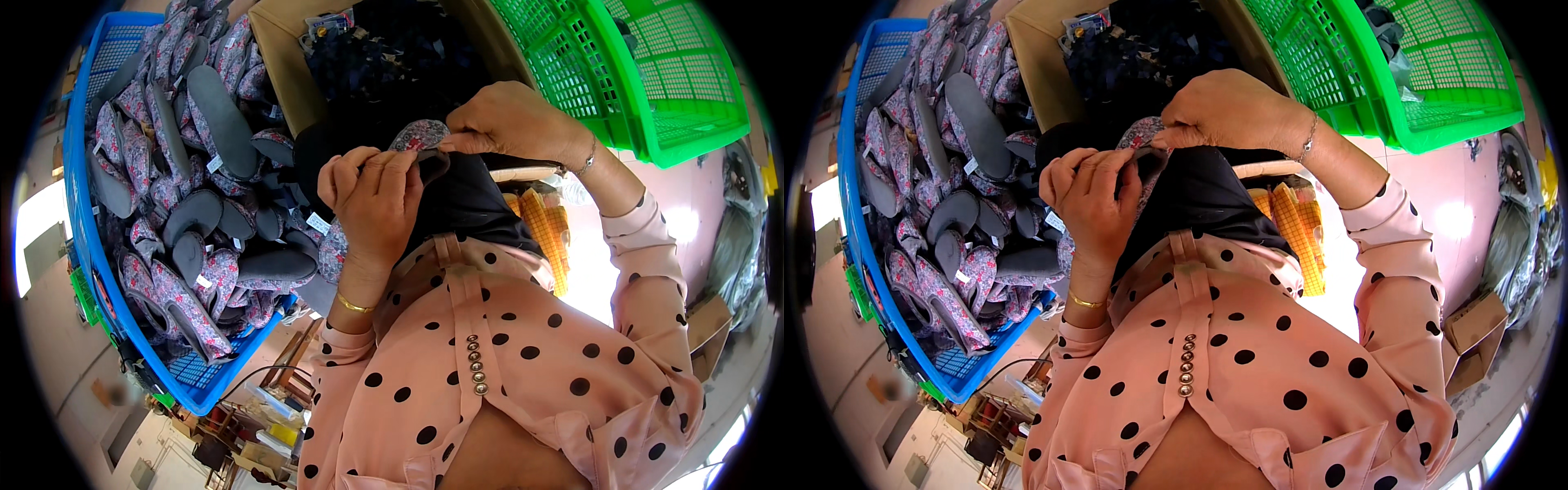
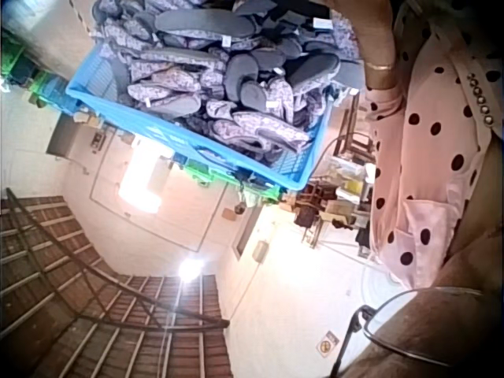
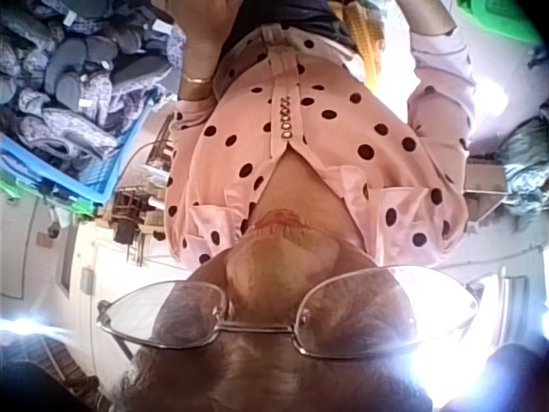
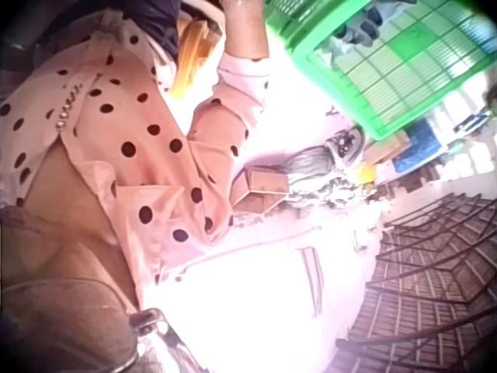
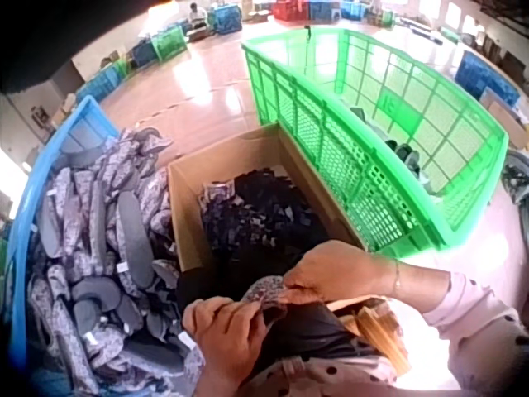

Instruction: The person sits on the floor and uses scissors to trim loose threads and fabric edges from a series of floral-patterned slippers. They handle each slipper individually, turning it to access different sides, and place the finished items into a green basket.

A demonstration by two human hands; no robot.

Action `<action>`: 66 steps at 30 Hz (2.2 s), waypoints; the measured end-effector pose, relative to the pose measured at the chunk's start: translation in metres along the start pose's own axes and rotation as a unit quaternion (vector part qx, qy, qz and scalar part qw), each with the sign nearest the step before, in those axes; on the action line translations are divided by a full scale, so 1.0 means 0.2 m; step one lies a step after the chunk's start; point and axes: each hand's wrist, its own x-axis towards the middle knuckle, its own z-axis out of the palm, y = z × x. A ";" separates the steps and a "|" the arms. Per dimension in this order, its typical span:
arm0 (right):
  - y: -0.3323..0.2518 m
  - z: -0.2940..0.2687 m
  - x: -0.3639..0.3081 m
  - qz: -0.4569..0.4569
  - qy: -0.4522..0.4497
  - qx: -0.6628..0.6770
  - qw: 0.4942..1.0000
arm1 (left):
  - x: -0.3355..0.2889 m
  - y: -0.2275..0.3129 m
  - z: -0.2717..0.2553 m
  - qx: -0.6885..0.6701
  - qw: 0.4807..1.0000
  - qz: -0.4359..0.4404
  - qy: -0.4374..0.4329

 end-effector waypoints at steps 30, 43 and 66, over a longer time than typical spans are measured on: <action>-0.37 0.09 -0.17 -0.050 -0.111 0.673 0.729 | 0.08 0.12 -0.56 -0.572 0.749 -0.173 -0.286; -0.56 0.23 -0.21 0.083 -0.176 0.499 0.845 | -0.23 -0.02 -0.50 -0.570 0.646 -0.189 -0.471; -0.53 0.18 0.04 0.054 0.070 0.104 0.991 | -0.02 -0.19 -0.40 -0.359 0.876 -0.216 -0.240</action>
